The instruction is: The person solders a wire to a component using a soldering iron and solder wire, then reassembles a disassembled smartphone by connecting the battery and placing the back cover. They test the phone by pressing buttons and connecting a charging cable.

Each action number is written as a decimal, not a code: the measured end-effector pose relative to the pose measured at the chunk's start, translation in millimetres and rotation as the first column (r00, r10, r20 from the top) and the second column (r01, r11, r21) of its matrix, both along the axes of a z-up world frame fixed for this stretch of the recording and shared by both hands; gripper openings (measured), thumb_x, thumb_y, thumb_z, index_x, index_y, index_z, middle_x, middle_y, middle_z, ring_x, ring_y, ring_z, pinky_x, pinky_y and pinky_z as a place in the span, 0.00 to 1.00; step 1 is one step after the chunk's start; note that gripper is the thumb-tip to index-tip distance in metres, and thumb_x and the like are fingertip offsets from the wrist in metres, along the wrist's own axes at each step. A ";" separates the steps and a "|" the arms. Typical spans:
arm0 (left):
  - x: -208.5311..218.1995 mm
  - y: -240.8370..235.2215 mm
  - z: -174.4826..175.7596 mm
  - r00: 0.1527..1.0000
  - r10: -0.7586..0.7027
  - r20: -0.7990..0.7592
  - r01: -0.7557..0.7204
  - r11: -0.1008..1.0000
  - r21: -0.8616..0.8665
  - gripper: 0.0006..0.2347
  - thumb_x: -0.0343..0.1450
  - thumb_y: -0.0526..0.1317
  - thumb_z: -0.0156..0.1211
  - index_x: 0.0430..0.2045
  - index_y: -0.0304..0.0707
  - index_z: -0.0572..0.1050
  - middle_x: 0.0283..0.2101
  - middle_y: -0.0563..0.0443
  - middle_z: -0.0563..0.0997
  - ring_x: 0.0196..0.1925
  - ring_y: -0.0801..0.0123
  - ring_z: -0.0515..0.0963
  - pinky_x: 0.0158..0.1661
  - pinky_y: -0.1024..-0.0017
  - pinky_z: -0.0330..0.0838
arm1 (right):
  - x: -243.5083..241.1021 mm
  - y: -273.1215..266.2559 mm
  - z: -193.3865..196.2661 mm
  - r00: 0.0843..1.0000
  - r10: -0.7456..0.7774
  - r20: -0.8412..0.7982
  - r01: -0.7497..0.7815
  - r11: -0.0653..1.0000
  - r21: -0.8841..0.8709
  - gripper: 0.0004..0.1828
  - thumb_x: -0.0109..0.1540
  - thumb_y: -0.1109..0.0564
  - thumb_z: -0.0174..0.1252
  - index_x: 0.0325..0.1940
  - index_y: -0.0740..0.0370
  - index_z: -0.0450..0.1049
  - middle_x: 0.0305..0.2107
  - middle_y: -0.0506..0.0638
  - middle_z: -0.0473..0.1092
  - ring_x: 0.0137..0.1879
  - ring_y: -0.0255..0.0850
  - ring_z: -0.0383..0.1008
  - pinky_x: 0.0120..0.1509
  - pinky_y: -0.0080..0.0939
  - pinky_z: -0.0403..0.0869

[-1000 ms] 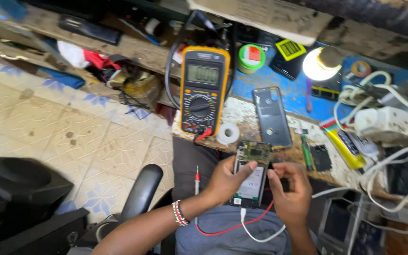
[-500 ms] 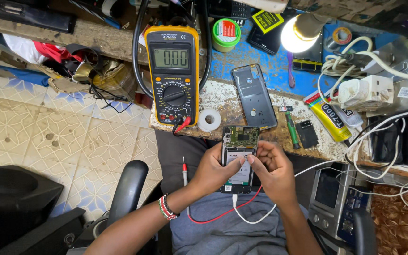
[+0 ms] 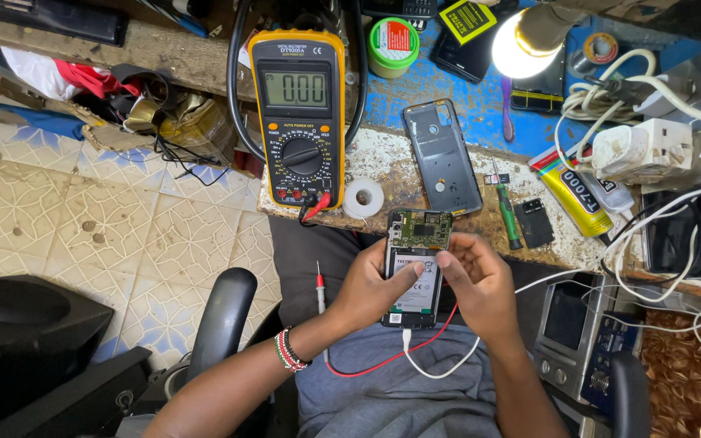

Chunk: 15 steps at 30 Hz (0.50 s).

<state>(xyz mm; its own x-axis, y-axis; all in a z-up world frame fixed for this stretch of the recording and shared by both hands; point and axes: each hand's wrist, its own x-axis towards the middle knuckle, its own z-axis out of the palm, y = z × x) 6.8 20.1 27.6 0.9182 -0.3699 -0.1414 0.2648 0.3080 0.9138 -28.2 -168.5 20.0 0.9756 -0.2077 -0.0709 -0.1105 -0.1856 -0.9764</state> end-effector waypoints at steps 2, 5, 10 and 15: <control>-4.5 -2.3 -18.6 0.999 -0.002 -0.053 0.000 0.999 -0.036 0.07 0.75 0.34 0.59 0.43 0.28 0.77 0.29 0.45 0.82 0.34 0.78 0.72 0.34 0.75 0.71 | 1.0 0.3 4.5 1.000 0.020 -0.011 -0.020 1.000 0.023 0.10 0.67 0.58 0.61 0.47 0.68 0.76 0.25 0.53 0.70 0.33 0.34 0.68 0.39 0.36 0.74; 0.9 1.2 4.6 0.997 0.011 -0.082 -0.012 1.000 0.000 0.08 0.76 0.40 0.60 0.34 0.32 0.78 0.23 0.50 0.81 0.30 0.81 0.69 0.31 0.76 0.68 | 3.2 13.1 11.2 1.000 0.022 -0.018 -0.021 1.000 0.022 0.11 0.65 0.60 0.63 0.48 0.69 0.76 0.24 0.55 0.71 0.30 0.33 0.69 0.37 0.36 0.74; 3.0 -1.0 11.8 0.999 0.023 -0.029 -0.021 0.999 0.039 0.09 0.77 0.41 0.61 0.29 0.35 0.77 0.15 0.50 0.73 0.19 0.84 0.65 0.26 0.79 0.62 | 2.3 17.5 18.4 1.000 0.023 -0.006 -0.023 0.998 -0.051 0.12 0.63 0.60 0.65 0.48 0.68 0.77 0.26 0.56 0.75 0.33 0.34 0.71 0.40 0.39 0.75; 2.1 -3.9 10.8 0.997 0.062 -0.040 -0.059 0.994 0.090 0.10 0.74 0.40 0.64 0.25 0.36 0.76 0.13 0.51 0.73 0.20 0.84 0.65 0.24 0.78 0.60 | 1.1 19.5 20.6 0.999 0.045 0.024 -0.043 0.997 -0.065 0.10 0.65 0.61 0.62 0.49 0.68 0.76 0.25 0.57 0.73 0.31 0.36 0.69 0.37 0.40 0.74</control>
